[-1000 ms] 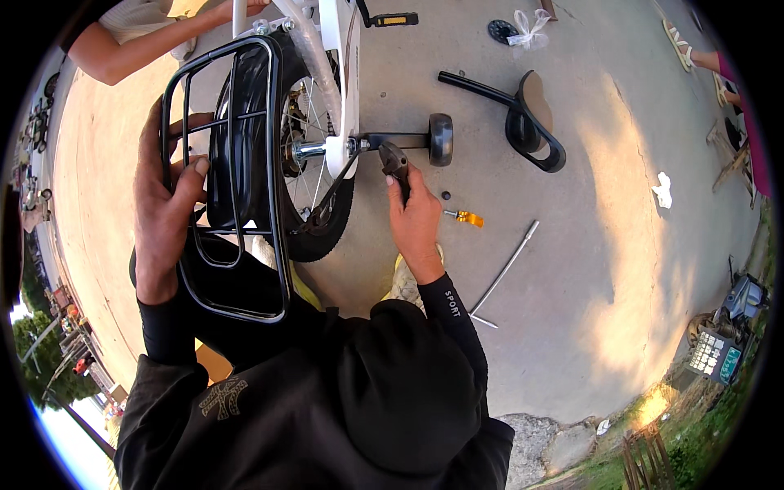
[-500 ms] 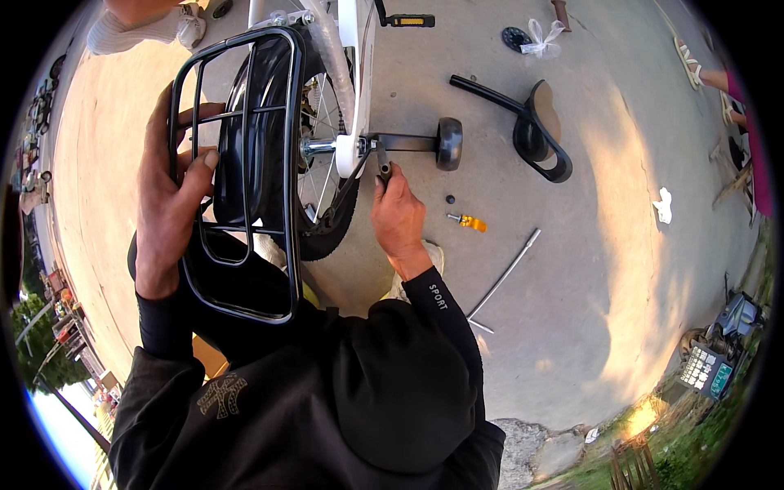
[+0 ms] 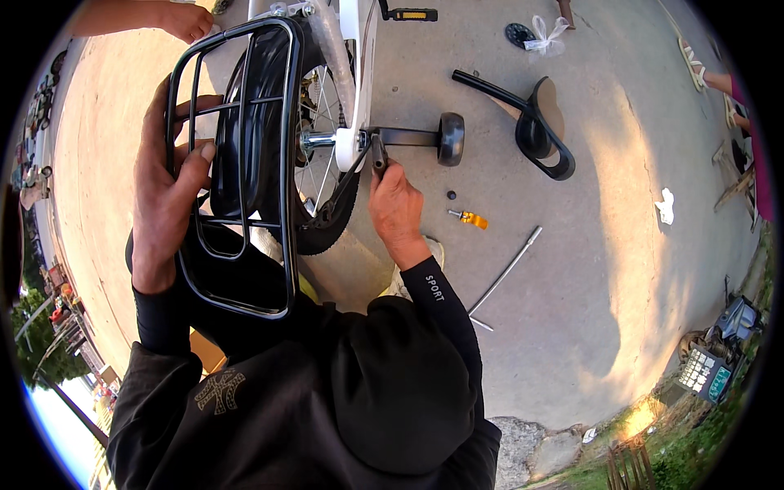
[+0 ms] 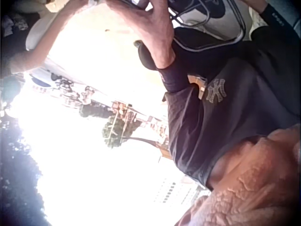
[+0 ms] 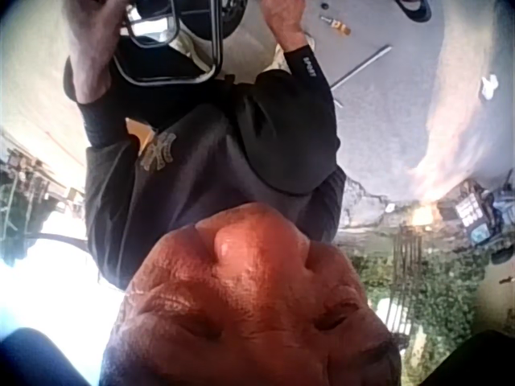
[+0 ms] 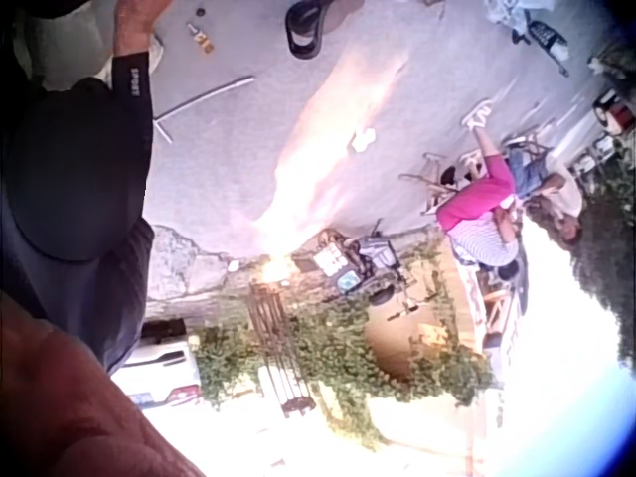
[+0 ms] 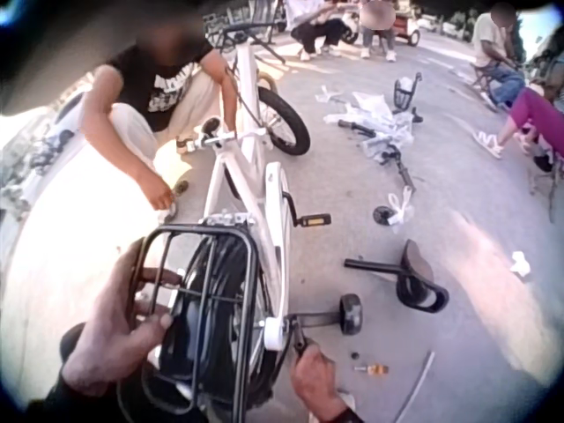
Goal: The person attaches a rear cargo rack to the back of a white bicycle. They align the rack with the mounting points on the frame and wheel, then use a wrench to tighten the bolts securing the rack in place.
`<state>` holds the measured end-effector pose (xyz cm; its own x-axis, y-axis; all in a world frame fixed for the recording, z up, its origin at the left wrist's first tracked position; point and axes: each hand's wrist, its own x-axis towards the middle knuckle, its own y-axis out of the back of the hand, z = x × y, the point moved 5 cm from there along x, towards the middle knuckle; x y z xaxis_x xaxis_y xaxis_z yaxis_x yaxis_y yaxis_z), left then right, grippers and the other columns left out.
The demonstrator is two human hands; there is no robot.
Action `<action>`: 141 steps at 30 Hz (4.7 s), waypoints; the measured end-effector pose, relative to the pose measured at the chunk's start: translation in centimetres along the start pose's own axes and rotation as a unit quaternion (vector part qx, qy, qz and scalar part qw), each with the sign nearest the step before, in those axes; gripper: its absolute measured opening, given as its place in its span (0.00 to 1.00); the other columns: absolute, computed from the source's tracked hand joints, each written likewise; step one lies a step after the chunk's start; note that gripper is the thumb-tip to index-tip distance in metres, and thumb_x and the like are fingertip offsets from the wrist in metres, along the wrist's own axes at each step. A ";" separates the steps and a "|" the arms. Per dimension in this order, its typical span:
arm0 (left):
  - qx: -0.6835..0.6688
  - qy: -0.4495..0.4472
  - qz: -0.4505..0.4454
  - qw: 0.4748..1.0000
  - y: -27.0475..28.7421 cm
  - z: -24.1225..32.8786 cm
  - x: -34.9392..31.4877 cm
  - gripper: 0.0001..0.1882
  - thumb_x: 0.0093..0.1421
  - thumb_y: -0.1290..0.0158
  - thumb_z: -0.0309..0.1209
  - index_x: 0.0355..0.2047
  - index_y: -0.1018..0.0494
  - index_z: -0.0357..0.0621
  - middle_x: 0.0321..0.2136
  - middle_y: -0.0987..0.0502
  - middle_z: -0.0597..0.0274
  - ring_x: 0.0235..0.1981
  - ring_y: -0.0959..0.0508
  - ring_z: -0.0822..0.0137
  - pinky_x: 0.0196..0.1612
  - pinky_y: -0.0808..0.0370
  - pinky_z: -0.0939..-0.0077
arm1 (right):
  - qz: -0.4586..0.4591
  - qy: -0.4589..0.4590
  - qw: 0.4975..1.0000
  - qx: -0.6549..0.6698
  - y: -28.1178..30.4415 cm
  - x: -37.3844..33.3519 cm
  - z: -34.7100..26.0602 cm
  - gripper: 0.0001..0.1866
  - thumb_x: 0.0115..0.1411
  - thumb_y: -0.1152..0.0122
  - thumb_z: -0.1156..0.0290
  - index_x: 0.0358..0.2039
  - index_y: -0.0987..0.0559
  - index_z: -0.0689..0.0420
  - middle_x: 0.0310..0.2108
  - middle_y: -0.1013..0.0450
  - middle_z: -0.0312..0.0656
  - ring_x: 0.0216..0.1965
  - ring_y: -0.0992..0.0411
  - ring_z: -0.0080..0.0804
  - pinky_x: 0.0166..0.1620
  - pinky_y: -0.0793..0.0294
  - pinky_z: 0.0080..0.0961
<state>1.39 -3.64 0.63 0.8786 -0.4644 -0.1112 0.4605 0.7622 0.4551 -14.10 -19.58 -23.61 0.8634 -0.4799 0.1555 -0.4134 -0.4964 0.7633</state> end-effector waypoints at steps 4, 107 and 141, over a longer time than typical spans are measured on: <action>-0.019 0.007 0.002 1.000 0.2 -0.1 0.0 0.41 0.60 0.52 0.16 0.72 0.55 0.41 0.56 0.30 0.50 0.36 0.20 0.74 0.33 0.21 0.85 | -0.056 -0.023 0.998 -0.016 1.0 0.6 -0.7 0.13 0.63 0.39 0.67 0.37 0.34 0.59 0.24 0.25 0.52 0.24 0.24 0.52 0.27 0.25 0.44; -0.013 0.004 0.003 1.000 0.3 -0.5 -0.1 0.40 0.62 0.50 0.19 0.71 0.56 0.36 0.56 0.30 0.50 0.40 0.21 0.74 0.39 0.21 0.79 | -0.213 -0.016 0.969 -0.127 4.7 3.1 -3.7 0.14 0.65 0.44 0.63 0.36 0.34 0.60 0.17 0.25 0.51 0.20 0.23 0.53 0.25 0.24 0.45; -0.008 0.034 -0.001 0.999 0.2 -0.6 -0.9 0.47 0.54 0.49 0.16 0.72 0.59 0.38 0.56 0.29 0.49 0.45 0.20 0.67 0.33 0.20 0.82 | -0.174 -0.289 0.861 0.380 1.9 22.2 5.7 0.23 0.66 0.41 0.53 0.37 0.26 0.66 0.26 0.30 0.38 0.18 0.27 0.26 0.23 0.23 0.22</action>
<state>0.76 -2.82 0.29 0.8841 -0.4349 -0.1712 0.4635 0.7688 0.4405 2.60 -35.34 -22.26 0.7752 -0.3774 -0.5065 -0.4181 -0.9077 0.0363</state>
